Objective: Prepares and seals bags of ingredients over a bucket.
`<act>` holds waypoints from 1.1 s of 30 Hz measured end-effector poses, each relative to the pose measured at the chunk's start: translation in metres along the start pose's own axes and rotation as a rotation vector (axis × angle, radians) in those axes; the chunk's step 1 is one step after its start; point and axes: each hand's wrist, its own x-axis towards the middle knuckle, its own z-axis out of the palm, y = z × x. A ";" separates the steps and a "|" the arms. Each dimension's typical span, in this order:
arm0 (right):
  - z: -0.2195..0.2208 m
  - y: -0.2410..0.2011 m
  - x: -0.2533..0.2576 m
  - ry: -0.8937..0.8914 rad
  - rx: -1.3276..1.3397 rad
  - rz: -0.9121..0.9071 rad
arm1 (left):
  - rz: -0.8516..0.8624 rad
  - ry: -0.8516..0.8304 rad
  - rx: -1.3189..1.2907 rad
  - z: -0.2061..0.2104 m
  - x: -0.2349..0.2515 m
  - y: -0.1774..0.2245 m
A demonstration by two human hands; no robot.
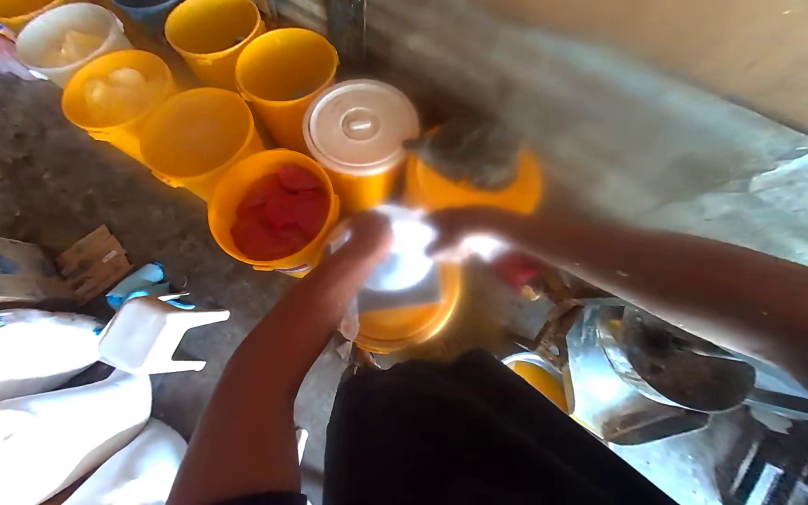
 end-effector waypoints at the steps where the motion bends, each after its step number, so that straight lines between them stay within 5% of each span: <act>1: 0.001 -0.005 0.002 0.017 -0.034 -0.002 | 0.017 -0.012 0.002 -0.004 -0.005 0.005; 16: 0.022 -0.022 0.025 0.233 -0.384 -0.108 | 0.090 -0.119 0.004 -0.005 -0.009 0.013; 26: 0.027 -0.025 0.019 0.237 -0.385 -0.197 | 0.090 -0.326 -0.019 -0.007 0.004 -0.009; 33: 0.025 -0.019 0.027 0.264 -0.368 -0.274 | 0.072 -0.294 -0.098 -0.005 -0.001 -0.018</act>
